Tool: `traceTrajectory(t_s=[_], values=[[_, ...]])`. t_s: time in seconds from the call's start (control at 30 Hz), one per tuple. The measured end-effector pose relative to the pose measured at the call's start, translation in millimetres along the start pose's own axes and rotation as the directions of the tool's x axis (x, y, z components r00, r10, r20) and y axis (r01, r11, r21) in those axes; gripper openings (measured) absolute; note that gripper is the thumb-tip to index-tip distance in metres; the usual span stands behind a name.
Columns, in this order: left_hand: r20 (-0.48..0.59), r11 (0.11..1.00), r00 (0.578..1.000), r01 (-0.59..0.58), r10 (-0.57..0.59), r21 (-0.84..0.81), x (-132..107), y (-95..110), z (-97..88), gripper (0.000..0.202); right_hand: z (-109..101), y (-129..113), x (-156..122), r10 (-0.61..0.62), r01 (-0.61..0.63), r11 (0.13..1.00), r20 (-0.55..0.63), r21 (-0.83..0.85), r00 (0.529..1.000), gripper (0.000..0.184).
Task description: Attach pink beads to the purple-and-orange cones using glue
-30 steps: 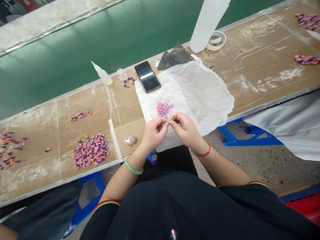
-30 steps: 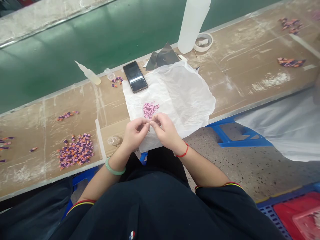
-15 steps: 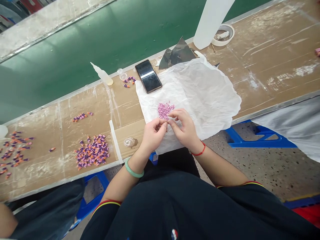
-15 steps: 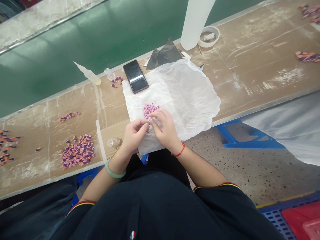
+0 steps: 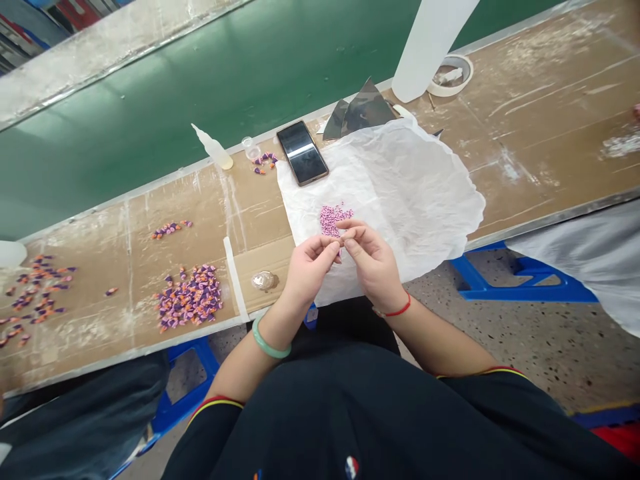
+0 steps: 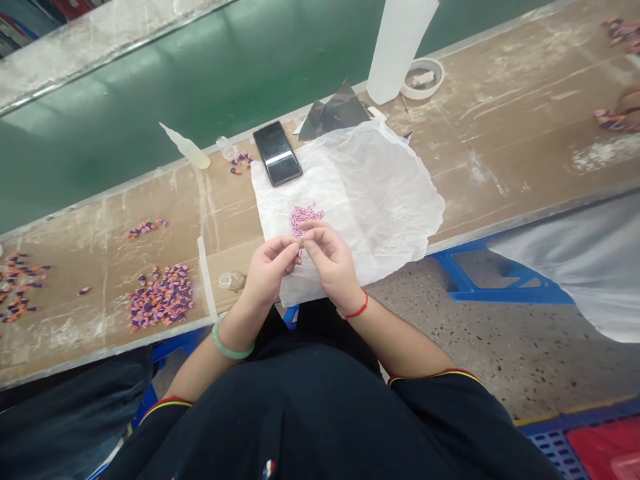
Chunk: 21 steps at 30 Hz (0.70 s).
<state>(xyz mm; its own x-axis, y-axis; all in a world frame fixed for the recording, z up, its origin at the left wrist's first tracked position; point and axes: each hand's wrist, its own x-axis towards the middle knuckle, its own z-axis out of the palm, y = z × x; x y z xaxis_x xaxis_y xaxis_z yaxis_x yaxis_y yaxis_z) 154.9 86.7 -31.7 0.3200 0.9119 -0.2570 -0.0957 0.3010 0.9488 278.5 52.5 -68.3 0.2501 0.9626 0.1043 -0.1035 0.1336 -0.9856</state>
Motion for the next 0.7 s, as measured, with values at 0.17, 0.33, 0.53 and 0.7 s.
traceTrajectory(t_s=[0.17, 0.33, 0.53, 0.7], values=[[-0.028, 0.993, 0.992, -0.119, 0.120, 0.025, -8, -5, -0.9, 0.021, 16, -1, -13, -0.007, 0.007, 1.000, -0.103, -0.002, 0.995, 0.012], [-0.122, 0.976, 0.970, -0.203, 0.212, 0.080, -19, -7, -2.9, 0.020, 26, -6, -24, -0.036, 0.033, 0.999, -0.113, -0.027, 0.993, 0.008], [-0.074, 0.990, 0.987, -0.143, 0.144, 0.012, -32, 1, -13.0, 0.022, 12, -34, -15, -0.190, 0.233, 0.926, 0.166, -0.299, 0.968, 0.008], [-0.031, 0.990, 0.993, -0.110, 0.113, 0.092, -42, 9, -22.2, 0.021, 2, -56, -7, -0.217, 0.415, 0.788, 0.425, -0.455, 0.879, 0.012]])
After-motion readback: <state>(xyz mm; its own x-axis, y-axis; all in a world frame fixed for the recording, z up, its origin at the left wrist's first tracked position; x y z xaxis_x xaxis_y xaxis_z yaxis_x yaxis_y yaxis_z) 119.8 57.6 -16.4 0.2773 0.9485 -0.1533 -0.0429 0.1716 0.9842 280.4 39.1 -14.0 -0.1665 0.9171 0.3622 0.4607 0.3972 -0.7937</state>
